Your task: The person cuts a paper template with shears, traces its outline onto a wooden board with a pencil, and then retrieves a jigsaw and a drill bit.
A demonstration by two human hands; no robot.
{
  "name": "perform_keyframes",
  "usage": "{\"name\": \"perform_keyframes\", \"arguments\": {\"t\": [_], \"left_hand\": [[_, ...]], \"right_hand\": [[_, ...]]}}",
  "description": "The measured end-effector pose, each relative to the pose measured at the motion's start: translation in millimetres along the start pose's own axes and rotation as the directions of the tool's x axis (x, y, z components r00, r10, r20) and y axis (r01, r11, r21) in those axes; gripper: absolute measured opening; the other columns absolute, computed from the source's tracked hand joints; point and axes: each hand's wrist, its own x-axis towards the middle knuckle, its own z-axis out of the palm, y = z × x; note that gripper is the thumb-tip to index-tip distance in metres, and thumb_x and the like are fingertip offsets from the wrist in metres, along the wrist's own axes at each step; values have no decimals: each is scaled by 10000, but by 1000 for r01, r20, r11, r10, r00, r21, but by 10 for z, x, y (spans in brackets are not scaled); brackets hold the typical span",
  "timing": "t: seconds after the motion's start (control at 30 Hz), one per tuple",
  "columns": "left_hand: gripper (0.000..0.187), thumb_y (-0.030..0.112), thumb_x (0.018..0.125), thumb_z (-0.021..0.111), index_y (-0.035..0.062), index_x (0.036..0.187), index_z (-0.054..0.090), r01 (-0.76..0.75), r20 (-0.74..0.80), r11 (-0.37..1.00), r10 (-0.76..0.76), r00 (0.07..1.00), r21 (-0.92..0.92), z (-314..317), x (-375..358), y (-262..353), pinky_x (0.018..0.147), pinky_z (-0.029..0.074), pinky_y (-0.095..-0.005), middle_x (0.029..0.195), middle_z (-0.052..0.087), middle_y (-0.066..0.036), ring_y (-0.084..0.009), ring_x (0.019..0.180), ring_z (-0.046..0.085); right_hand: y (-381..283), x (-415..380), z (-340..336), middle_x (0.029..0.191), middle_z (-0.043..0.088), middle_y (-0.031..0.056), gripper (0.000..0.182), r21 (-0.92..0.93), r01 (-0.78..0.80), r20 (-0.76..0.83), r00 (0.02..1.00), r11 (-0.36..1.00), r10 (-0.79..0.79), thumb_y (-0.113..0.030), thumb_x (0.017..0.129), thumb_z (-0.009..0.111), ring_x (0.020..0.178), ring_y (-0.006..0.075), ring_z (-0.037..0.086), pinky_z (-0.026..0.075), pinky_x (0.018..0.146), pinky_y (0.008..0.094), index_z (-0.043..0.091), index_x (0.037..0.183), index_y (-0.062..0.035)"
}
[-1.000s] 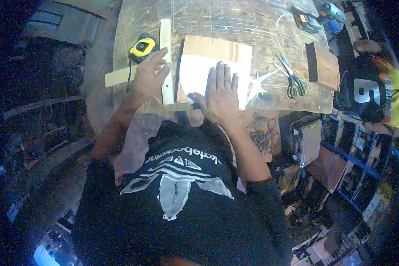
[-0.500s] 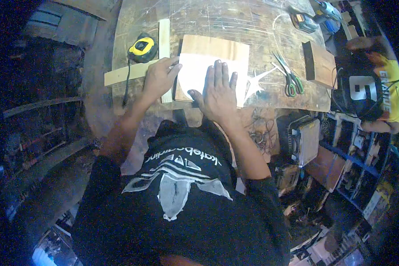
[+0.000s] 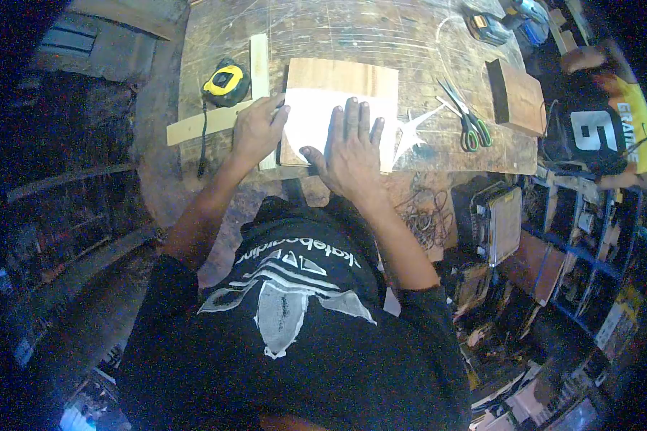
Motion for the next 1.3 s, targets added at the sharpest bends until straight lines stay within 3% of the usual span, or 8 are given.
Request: {"name": "perform_keyframes", "arguments": {"t": [0.33,0.5,0.67,0.87,0.93,1.03,1.2,1.3], "left_hand": [[316,257,965,646,61,1207,700,83,72,997,-82,994,-10,-46,16,59,841,555,-469,1070,708,-180,-404,974,686],[315,253,975,649,45,1206,702,59,59,998,-60,996,19,-39,3,63,840,552,-464,1065,710,-195,-399,962,694],[331,247,984,649,23,1224,691,26,49,999,-28,998,28,-5,9,-3,851,552,-451,1043,714,-212,-401,951,701],[430,190,947,683,57,1350,615,-76,-6,997,77,997,32,21,-6,73,944,519,-461,1294,632,-217,-393,1142,639],[532,166,896,730,90,1402,583,-155,-61,941,181,982,302,13,11,144,1043,456,-502,1446,521,-220,-409,1275,536],[617,162,860,761,125,1441,558,-225,-153,925,282,947,307,-29,13,277,1099,389,-557,1504,458,-234,-429,1315,472],[317,267,852,785,126,1133,741,-548,181,828,524,832,117,-72,-153,488,1103,390,-552,1364,632,-123,-374,1327,531],[330,288,844,795,126,1126,738,-500,262,865,491,831,-36,59,-249,450,1098,402,-522,1374,624,-125,-354,1327,535]], "right_hand": [[130,-59,-34,1606,288,338,777,-40,66,-4,998,997,-67,-557,1006,512,1514,526,218,164,1190,702,409,1531,6],[431,-2,-215,1566,398,235,524,56,179,-2,984,982,-180,-429,1026,516,1396,481,392,261,1160,670,523,1475,-159],[537,-23,-130,1549,422,212,511,-41,218,-83,972,975,-220,-413,1020,523,1368,458,421,274,1156,668,532,1470,-171],[600,-36,-72,1616,349,209,578,-46,211,-41,976,976,-212,-479,1023,503,1432,486,351,211,1191,680,486,1522,-187],[596,-31,-72,1652,287,205,637,-83,200,28,980,976,-198,-562,1053,399,1457,496,299,157,1210,668,409,1578,-202],[591,-37,-58,1657,277,202,656,-85,189,32,982,978,-187,-579,1046,399,1473,502,274,146,1214,669,391,1589,-211],[608,-40,-29,1664,261,199,662,-90,193,37,981,977,-190,-583,1045,398,1475,501,272,147,1215,669,372,1601,-224],[598,-36,-67,1656,277,210,659,-92,204,33,979,975,-201,-569,1040,414,1471,510,288,152,1212,678,384,1594,-213]]}}
